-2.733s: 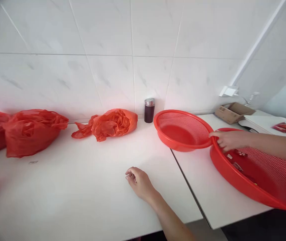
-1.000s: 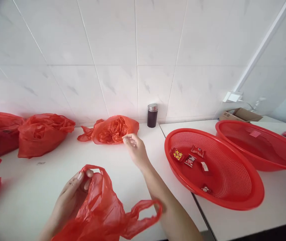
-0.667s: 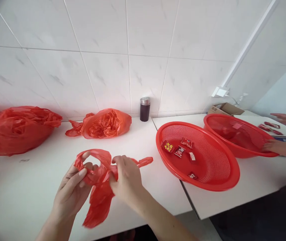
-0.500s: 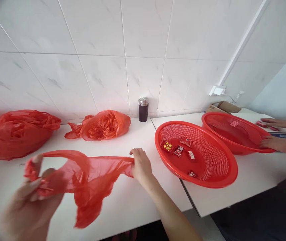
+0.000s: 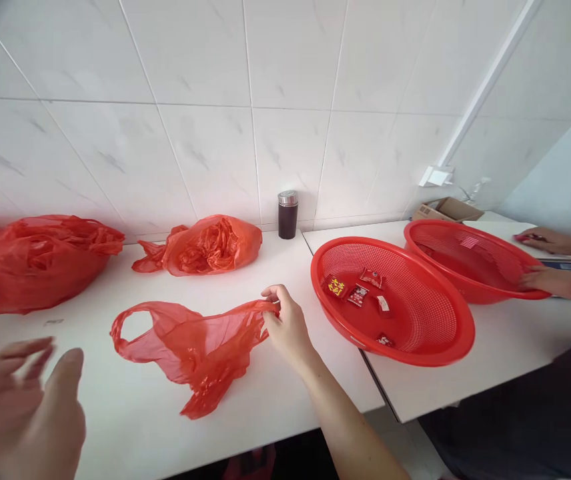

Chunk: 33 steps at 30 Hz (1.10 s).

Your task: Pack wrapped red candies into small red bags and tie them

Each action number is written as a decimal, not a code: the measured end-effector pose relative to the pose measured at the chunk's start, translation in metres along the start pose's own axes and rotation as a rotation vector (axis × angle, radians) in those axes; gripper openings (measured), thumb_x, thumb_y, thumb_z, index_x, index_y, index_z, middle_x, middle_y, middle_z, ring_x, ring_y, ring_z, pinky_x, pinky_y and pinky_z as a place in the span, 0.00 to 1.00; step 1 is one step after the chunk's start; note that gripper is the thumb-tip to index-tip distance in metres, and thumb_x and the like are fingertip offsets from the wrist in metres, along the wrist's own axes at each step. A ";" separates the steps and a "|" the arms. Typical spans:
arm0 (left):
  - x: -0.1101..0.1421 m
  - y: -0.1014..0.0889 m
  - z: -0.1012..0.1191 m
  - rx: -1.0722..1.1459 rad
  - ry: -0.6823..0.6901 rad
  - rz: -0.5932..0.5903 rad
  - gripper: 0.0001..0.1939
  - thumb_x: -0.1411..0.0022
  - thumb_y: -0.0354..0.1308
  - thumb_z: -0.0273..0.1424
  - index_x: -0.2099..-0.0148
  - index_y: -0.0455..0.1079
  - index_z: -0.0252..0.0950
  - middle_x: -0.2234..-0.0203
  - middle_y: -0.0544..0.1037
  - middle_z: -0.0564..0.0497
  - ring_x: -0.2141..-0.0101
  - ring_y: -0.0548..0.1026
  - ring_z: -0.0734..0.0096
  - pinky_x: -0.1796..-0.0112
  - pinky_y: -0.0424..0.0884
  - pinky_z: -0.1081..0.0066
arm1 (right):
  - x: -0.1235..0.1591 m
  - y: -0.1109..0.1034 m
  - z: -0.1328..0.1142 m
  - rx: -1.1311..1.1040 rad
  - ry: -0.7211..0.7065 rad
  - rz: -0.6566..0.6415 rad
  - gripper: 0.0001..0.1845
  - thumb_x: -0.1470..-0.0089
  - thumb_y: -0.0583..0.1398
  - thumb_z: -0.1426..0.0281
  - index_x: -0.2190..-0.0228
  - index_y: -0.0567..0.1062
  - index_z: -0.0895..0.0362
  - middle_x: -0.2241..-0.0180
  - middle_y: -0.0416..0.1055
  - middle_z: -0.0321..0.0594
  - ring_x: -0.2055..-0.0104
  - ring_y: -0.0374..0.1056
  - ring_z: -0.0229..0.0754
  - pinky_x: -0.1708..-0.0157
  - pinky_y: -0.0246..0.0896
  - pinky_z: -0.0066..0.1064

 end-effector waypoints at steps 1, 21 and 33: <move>0.005 0.007 0.021 -0.081 0.156 -0.042 0.09 0.49 0.65 0.32 0.65 0.67 0.45 0.51 0.69 0.54 0.46 0.66 0.58 0.43 0.58 0.55 | 0.002 0.004 -0.004 -0.047 0.000 -0.017 0.12 0.48 0.54 0.73 0.60 0.68 0.53 0.64 0.67 0.35 0.66 0.67 0.37 0.67 0.63 0.29; 0.027 0.115 -0.087 -0.608 0.074 -0.911 0.12 0.46 0.45 0.23 0.62 0.66 0.39 0.50 0.68 0.45 0.65 0.75 0.66 0.68 0.71 0.70 | 0.041 -0.041 -0.096 0.234 -0.437 0.138 0.15 0.45 0.54 0.75 0.59 0.74 0.50 0.57 0.68 0.42 0.52 0.65 0.44 0.52 0.61 0.38; 0.023 0.089 -0.091 -0.416 -0.117 -1.070 0.27 0.52 0.51 0.23 0.51 0.76 0.47 0.54 0.75 0.46 0.62 0.77 0.60 0.69 0.73 0.72 | 0.019 0.018 0.019 0.529 -0.059 -0.487 0.21 0.64 0.66 0.72 0.63 0.79 0.44 0.74 0.76 0.31 0.82 0.64 0.36 0.84 0.52 0.26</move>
Point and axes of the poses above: each hand's wrist, its own x-axis away from the middle knuckle, its own y-axis out of the palm, z = x × y, the point moved 10 cm from there along -x, towards the middle knuckle
